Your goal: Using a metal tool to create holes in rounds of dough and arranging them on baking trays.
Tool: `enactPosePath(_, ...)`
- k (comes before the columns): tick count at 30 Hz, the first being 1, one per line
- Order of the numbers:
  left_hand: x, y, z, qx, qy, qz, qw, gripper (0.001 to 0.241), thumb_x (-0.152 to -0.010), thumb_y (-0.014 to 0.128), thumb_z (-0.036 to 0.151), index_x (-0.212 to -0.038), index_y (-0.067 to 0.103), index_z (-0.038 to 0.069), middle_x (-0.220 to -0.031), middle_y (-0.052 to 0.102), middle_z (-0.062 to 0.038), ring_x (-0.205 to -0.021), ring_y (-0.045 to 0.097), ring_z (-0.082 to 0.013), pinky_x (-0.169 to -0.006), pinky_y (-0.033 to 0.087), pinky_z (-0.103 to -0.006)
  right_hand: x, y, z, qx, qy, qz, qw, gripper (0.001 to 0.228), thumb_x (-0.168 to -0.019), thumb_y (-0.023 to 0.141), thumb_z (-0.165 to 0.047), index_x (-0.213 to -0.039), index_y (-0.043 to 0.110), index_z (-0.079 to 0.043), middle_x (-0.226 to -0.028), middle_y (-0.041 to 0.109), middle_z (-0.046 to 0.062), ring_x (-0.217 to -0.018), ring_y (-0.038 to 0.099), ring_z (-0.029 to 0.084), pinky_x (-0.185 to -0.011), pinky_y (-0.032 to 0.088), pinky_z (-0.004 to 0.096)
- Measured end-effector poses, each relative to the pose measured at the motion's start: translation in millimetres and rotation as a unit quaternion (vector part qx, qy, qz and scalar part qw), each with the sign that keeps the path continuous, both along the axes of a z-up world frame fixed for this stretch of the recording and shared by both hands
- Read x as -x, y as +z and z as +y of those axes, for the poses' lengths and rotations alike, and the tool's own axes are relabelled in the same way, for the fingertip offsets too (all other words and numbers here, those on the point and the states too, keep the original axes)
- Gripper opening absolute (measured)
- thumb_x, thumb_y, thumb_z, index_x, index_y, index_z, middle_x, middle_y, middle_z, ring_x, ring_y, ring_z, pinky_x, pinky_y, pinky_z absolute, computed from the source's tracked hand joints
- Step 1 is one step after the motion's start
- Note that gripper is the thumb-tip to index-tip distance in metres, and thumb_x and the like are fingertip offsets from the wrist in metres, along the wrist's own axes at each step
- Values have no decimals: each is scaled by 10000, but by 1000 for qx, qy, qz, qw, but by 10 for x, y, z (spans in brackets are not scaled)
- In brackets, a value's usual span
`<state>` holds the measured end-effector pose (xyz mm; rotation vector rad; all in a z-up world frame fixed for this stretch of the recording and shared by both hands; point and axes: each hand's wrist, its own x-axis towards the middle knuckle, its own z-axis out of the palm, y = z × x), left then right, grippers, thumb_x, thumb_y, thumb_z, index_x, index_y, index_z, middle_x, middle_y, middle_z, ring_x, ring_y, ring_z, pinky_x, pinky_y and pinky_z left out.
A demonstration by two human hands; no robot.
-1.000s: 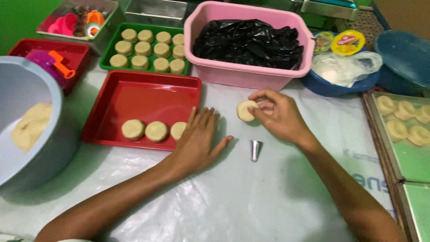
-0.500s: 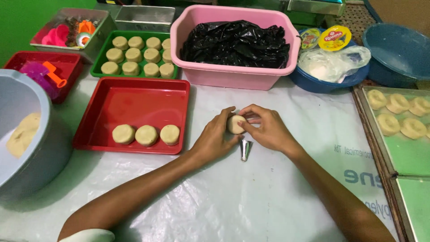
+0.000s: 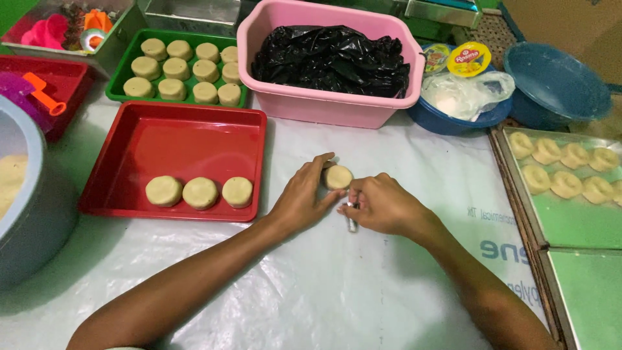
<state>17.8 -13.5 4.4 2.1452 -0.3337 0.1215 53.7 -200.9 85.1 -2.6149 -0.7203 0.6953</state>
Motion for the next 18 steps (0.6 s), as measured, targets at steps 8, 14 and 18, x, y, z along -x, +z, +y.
enactPosePath(8, -51, -47, 2, 27, 16, -1, 1000, 629, -945, 700, 229, -1456, 409, 5, -1256, 673, -219, -1269, 586, -387, -1109, 418, -535, -260, -37, -259, -119, -5, -25, 993, 286, -756, 769, -187, -1009, 719, -66, -800, 762, 139, -718, 726, 229, -629, 608, 387)
enactPosePath(14, -45, -99, -19, 19, 14, -9, 1000, 618, -940, 704, 237, -1443, 422, 13, -1241, 677, -218, -1246, 592, -392, -1092, 424, -545, -299, 214, -237, -98, 32, -96, 990, 149, -776, 745, -123, -915, 775, -78, -824, 762, 160, -748, 739, 291, -658, 597, 428)
enactPosePath(18, -85, -137, -26, 5, 18, -26, 999, 595, -943, 695, 251, -1428, 437, 23, -1230, 685, -207, -1234, 596, -392, -1074, 440, -545, -58, 363, -156, -63, 98, -47, 992, 258, -769, 729, -53, -1025, 752, -74, -924, 794, 151, -792, 780, 306, -663, 643, 401)
